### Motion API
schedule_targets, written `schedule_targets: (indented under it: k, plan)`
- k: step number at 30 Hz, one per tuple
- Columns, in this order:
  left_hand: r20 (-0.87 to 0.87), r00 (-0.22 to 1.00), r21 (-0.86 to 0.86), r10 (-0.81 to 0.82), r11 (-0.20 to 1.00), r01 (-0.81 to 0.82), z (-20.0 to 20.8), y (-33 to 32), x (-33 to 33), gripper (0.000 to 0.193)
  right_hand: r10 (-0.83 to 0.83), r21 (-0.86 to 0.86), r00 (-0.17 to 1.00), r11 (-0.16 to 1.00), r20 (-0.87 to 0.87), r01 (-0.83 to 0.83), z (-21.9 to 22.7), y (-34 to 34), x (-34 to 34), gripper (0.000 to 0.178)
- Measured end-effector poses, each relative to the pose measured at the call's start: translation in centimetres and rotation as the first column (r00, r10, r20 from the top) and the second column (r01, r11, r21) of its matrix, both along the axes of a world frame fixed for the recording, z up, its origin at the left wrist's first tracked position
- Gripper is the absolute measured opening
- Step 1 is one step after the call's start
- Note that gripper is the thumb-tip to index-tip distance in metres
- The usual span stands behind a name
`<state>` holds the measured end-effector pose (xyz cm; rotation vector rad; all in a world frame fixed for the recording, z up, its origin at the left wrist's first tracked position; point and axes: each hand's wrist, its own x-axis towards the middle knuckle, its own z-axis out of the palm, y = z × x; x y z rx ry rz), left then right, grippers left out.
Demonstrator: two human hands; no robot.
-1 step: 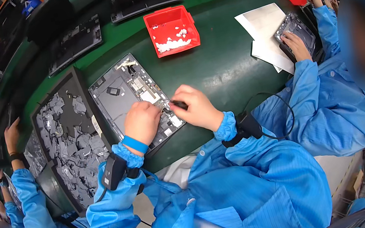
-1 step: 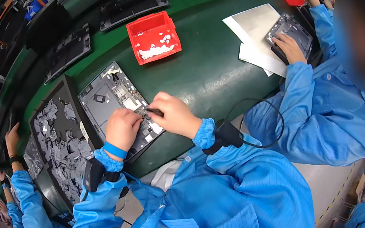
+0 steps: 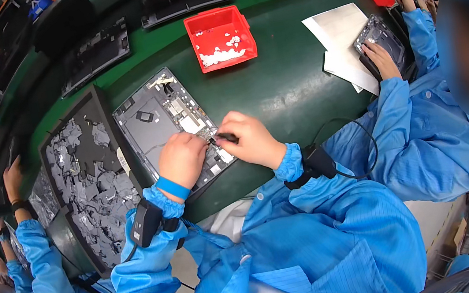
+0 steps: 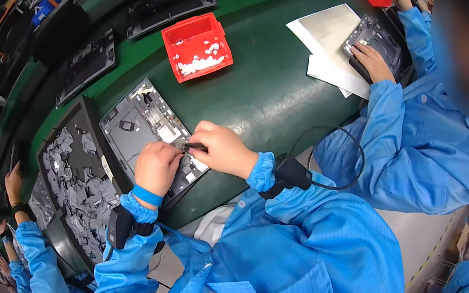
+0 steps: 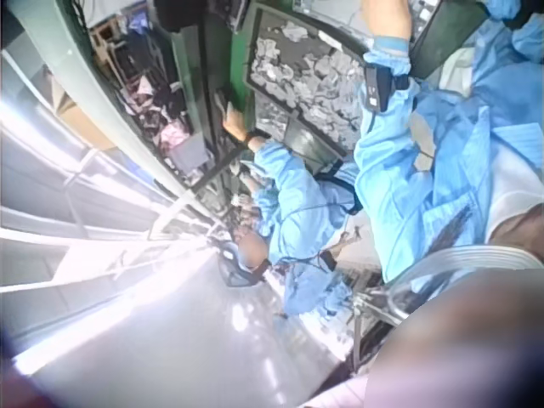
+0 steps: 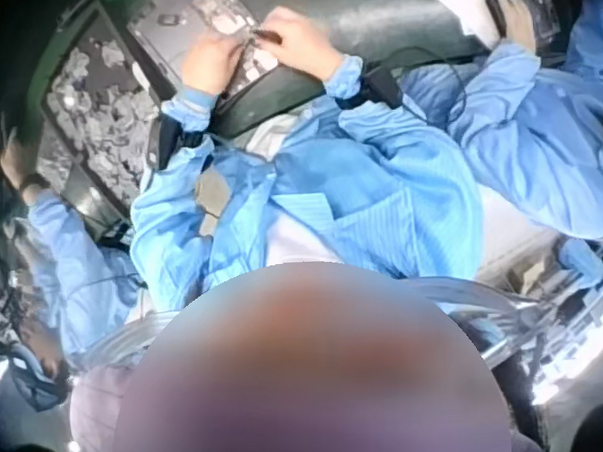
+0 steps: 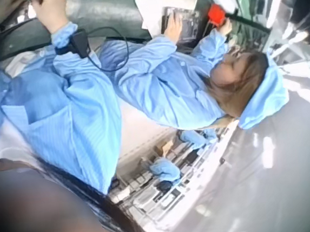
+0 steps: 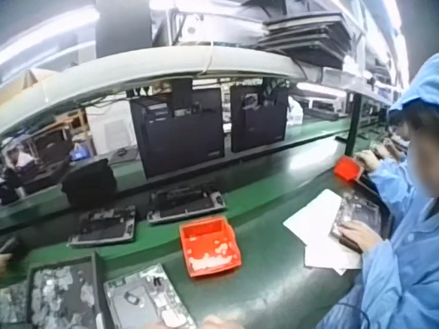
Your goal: The person assembles electronic components into a laptop chassis by hand, placing circuit boards and other components from a red bin and a tray into the chassis. The person uses tweezers and a stylus tool to precisely position the components.
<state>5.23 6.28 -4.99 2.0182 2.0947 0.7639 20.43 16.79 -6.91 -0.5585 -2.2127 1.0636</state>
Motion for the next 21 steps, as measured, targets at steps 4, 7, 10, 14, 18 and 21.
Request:
schedule_targets:
  k: [4, 7, 10, 14, 18, 21]
  plan:
    - [0.104, 0.995, 0.019, 0.008, 1.0, -0.01, 0.3, -0.6, 0.4, 0.009, 0.151, 0.077, 0.986, 0.985, 0.07, -0.156, -1.5, 0.1, -0.2, 0.014]
    - [0.292, 0.95, -0.064, 0.115, 0.993, -0.1, 0.0, -0.8, 0.9, 0.008, 0.167, 0.117, 0.985, 0.978, 0.053, -0.172, -1.3, 0.0, -0.5, 0.012]
    - [0.51, 0.831, -0.119, 0.223, 0.975, -0.189, -0.9, -0.7, 1.2, 0.01, 0.154, 0.226, 0.988, 0.962, 0.013, -0.153, -1.6, -0.1, -0.7, 0.011]
    - [0.62, 0.732, -0.204, 0.283, 0.959, -0.197, -1.1, -0.5, 1.0, 0.01, 0.219, 0.37, 0.976, 0.907, -0.011, -0.2, -1.5, 0.5, -0.7, 0.012]
    - [0.564, 0.787, -0.176, 0.249, 0.968, -0.18, -1.2, -0.5, 0.9, 0.011, 0.271, 0.361, 0.961, 0.891, 0.06, -0.274, -0.2, 1.7, -1.4, 0.012]
    - [0.58, 0.772, -0.181, 0.261, 0.965, -0.19, -1.1, -0.4, 1.1, 0.01, 0.047, 0.484, 0.999, 0.874, -0.007, -0.038, 1.1, 5.0, -2.3, 0.011]
